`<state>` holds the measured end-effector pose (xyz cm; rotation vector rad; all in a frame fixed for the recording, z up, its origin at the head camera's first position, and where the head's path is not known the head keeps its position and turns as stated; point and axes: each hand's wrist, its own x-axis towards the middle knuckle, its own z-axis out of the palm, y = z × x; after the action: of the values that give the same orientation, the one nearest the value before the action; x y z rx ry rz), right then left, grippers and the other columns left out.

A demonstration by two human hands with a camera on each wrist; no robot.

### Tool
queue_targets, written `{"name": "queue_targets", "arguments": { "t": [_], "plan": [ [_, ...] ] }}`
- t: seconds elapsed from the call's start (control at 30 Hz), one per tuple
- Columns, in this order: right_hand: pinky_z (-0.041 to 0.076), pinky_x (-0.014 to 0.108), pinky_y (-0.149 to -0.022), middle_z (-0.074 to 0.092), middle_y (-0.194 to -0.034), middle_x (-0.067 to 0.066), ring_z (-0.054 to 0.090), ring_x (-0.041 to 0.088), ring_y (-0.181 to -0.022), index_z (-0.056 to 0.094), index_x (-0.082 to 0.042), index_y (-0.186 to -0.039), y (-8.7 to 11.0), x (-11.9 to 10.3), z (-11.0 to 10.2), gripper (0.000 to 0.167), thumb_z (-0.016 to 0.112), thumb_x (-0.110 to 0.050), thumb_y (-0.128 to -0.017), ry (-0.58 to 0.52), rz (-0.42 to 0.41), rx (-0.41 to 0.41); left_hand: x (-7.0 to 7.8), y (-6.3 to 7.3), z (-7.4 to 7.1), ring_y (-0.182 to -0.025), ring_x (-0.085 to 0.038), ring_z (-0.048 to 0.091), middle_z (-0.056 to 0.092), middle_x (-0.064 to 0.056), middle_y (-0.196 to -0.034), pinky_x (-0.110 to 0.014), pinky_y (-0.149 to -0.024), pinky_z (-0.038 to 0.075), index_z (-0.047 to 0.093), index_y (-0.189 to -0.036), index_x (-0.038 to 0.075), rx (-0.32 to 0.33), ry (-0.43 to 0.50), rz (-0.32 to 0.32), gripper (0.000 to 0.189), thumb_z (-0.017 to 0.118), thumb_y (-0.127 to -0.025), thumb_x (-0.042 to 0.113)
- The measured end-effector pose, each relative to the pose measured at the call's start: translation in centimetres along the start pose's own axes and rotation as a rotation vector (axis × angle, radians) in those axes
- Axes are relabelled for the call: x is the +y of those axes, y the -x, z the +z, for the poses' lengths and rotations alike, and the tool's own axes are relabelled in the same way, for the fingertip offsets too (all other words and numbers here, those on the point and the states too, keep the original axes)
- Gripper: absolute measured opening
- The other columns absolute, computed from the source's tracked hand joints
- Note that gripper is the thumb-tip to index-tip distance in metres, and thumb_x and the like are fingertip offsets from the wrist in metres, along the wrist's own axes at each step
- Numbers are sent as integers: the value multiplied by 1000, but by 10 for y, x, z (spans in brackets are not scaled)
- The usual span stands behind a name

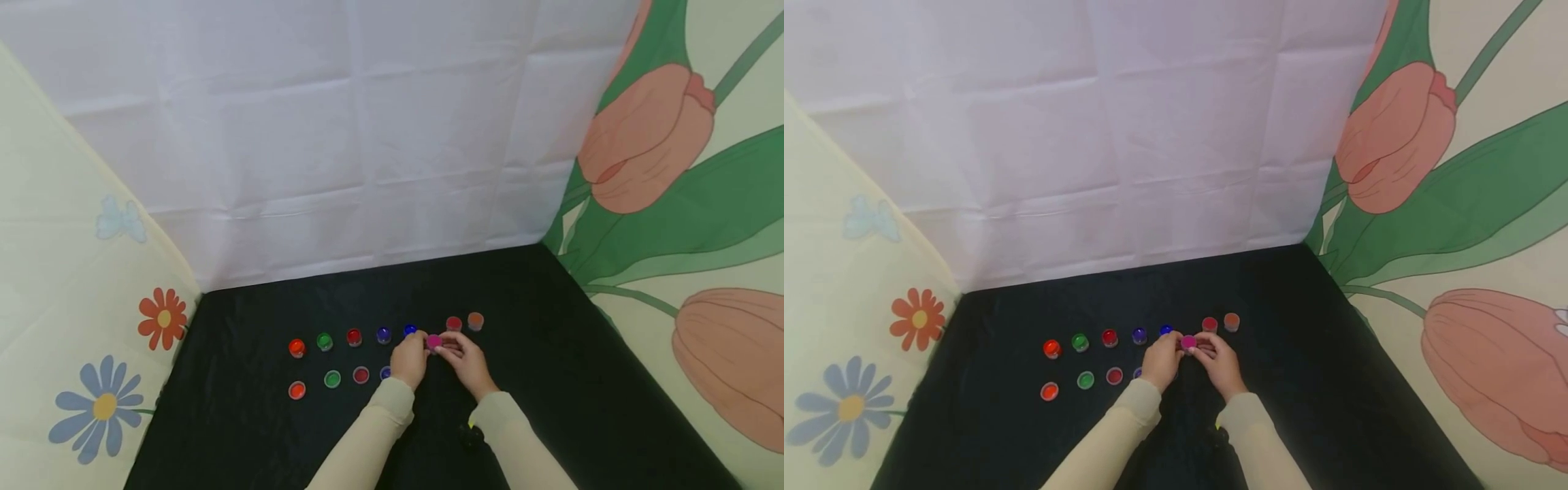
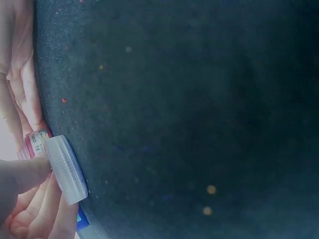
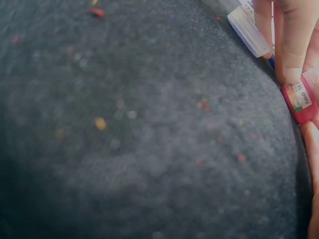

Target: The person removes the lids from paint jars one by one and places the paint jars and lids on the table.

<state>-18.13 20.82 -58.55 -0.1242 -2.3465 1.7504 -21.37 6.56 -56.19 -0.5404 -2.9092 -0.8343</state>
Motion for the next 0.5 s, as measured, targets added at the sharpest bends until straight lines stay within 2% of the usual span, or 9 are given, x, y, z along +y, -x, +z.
{"name": "queue_targets", "arguments": {
  "t": [0.3, 0.5],
  "plan": [
    [53, 21, -87, 67, -117, 18, 65, 12, -100, 68, 0, -124, 1, -1, -3, 29, 70, -6, -95, 4, -25, -34, 2, -1, -1, -84, -27, 70, 70, -8, -99, -40, -75, 57, 67, -110, 9, -11, -26, -9, 17, 70, -95, 15],
    [53, 22, -90, 65, -120, 16, 66, 21, -105, 66, -1, -127, 2, 0, -5, 31, 69, -8, -96, 44, -16, -54, 3, 0, 0, -85, -28, 71, 70, -8, -103, -41, -75, 57, 67, -113, 9, -15, -47, -11, 20, 71, -95, 14]
  ]
}}
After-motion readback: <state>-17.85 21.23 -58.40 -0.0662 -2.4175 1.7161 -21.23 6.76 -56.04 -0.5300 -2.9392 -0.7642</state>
